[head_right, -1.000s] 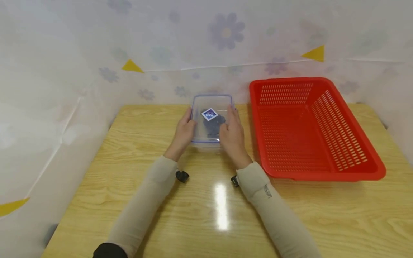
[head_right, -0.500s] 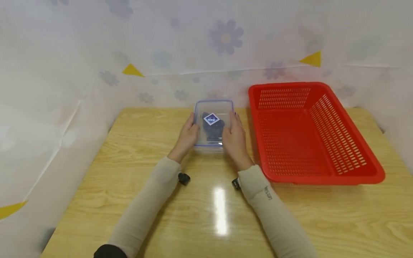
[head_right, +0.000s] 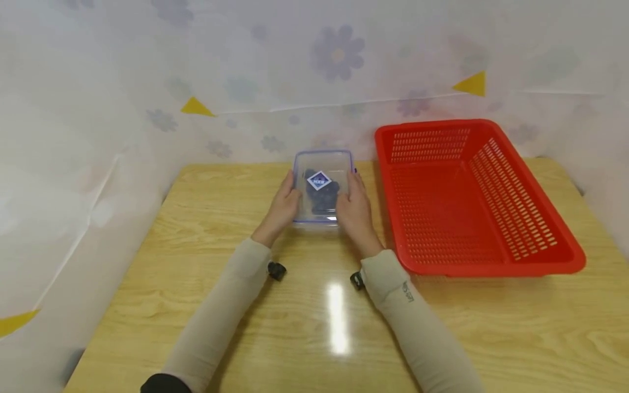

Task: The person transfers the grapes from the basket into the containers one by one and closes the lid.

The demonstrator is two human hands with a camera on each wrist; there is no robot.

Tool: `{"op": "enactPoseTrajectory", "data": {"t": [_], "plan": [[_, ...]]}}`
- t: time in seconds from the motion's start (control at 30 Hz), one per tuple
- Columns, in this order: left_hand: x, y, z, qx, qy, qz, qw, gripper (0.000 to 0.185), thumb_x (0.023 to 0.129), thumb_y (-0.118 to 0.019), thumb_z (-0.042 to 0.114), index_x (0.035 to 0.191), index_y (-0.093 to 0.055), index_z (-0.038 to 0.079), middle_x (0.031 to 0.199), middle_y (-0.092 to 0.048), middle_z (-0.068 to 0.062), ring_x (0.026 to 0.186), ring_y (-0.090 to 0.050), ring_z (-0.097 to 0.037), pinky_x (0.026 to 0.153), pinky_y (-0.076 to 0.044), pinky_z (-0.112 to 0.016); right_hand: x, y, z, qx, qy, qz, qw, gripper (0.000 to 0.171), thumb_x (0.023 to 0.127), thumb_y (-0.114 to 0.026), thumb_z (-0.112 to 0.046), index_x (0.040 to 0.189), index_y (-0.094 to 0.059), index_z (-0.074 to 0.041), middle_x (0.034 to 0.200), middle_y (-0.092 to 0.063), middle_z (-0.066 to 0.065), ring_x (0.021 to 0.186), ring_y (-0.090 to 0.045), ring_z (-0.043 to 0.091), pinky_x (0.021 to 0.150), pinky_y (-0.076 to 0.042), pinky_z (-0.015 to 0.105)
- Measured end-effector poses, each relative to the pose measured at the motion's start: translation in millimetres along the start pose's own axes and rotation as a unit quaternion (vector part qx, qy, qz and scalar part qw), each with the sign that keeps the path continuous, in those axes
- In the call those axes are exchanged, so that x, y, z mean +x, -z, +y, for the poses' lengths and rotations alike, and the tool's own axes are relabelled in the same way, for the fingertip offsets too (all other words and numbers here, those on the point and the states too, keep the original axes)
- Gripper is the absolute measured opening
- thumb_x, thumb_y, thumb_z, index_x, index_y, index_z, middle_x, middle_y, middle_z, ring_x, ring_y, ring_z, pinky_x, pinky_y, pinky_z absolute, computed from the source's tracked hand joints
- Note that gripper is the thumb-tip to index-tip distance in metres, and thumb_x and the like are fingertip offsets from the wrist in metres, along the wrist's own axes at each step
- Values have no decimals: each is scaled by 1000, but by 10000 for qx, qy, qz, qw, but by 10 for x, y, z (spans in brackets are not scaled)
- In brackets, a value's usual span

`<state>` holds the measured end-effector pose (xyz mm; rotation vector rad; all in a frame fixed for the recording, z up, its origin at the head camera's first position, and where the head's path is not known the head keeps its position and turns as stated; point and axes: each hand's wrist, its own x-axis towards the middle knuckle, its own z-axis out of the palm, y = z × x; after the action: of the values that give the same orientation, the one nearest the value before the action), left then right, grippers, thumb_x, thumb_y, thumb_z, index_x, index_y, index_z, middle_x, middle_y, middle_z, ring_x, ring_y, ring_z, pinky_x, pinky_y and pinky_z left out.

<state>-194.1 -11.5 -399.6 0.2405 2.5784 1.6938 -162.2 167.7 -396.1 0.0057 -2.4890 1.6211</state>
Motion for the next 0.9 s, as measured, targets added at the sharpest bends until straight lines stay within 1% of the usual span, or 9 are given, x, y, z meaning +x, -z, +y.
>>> {"op": "enactPoseTrajectory", "data": {"t": [0.13, 0.23, 0.27, 0.37, 0.5, 0.57, 0.63, 0.77, 0.9], "plan": [[-31, 11, 4, 280, 26, -57, 9996, 60, 108, -31, 20, 160, -10, -3, 167, -6, -18, 154, -4, -27, 121, -2, -31, -22, -4, 8, 98, -127, -79, 9998, 58, 104, -40, -8, 159, -25, -1, 165, -19, 18, 152, -14, 29, 122, -12, 41], [-31, 18, -7, 627, 10, -106, 9980, 60, 109, -30, 21, 160, -8, -3, 168, -3, -17, 154, -2, -27, 121, -2, -34, -19, -5, 29, 153, -304, -49, 9994, 58, 103, -40, -10, 160, -28, -5, 165, -23, 13, 151, -19, 27, 121, -15, 42], [-28, 17, -9, 746, -11, -121, 9971, 60, 109, -29, 22, 160, -8, -3, 167, -2, -17, 154, -2, -27, 122, -2, -35, -14, -3, 39, 219, -374, -29, 9991, 58, 103, -40, -10, 160, -29, -7, 165, -25, 12, 149, -23, 27, 120, -18, 42], [-16, 11, -4, 966, -86, -179, 9951, 61, 109, -29, 22, 159, -7, -4, 167, -1, -18, 154, -2, -29, 122, -4, -39, 0, 8, 76, 640, -549, 85, 9964, 60, 99, -42, -8, 158, -34, -9, 161, -33, 11, 134, -40, 31, 111, -34, 44], [-13, 11, -2, 1042, -140, -249, 9942, 68, 110, -33, 33, 159, -4, -4, 167, 0, -17, 154, -3, -30, 122, -3, -37, 5, 22, 109, 1059, -585, 164, 9925, 60, 98, -44, -6, 157, -37, -10, 158, -36, 12, 121, -44, 32, 99, -40, 43], [-12, 12, -13, 1031, -116, -272, 9942, 76, 109, -37, 41, 160, -2, -2, 167, 0, -17, 154, -3, -29, 121, -3, -35, 4, 27, 121, 1076, -642, 133, 9920, 60, 99, -45, -8, 158, -36, -13, 158, -36, 11, 124, -43, 31, 102, -40, 43], [-17, 14, -13, 1012, -97, -285, 9944, 81, 108, -41, 45, 160, -1, -1, 167, 0, -18, 154, -3, -29, 121, -3, -34, 9, 28, 132, 1123, -717, 96, 9910, 62, 99, -45, -9, 159, -34, -14, 158, -37, 13, 125, -44, 33, 104, -40, 46], [-25, 22, -7, 1059, -102, -339, 9937, 82, 107, -45, 42, 160, 1, 0, 167, -1, -20, 153, -3, -29, 121, -3, -35, 23, 26, 134, 1396, -1223, 117, 9826, 70, 98, -49, -13, 162, -22, -13, 154, -38, 22, 128, -45, 38, 107, -40, 50], [-19, 25, 2, 1175, -140, -385, 9922, 77, 109, -41, 38, 160, 2, -1, 167, 1, -19, 153, -2, -29, 121, -3, -34, 42, 28, 129, 1532, -1657, 272, 9738, 77, 95, -54, -15, 163, -17, -13, 152, -36, 27, 133, -41, 39, 112, -35, 49]]}}
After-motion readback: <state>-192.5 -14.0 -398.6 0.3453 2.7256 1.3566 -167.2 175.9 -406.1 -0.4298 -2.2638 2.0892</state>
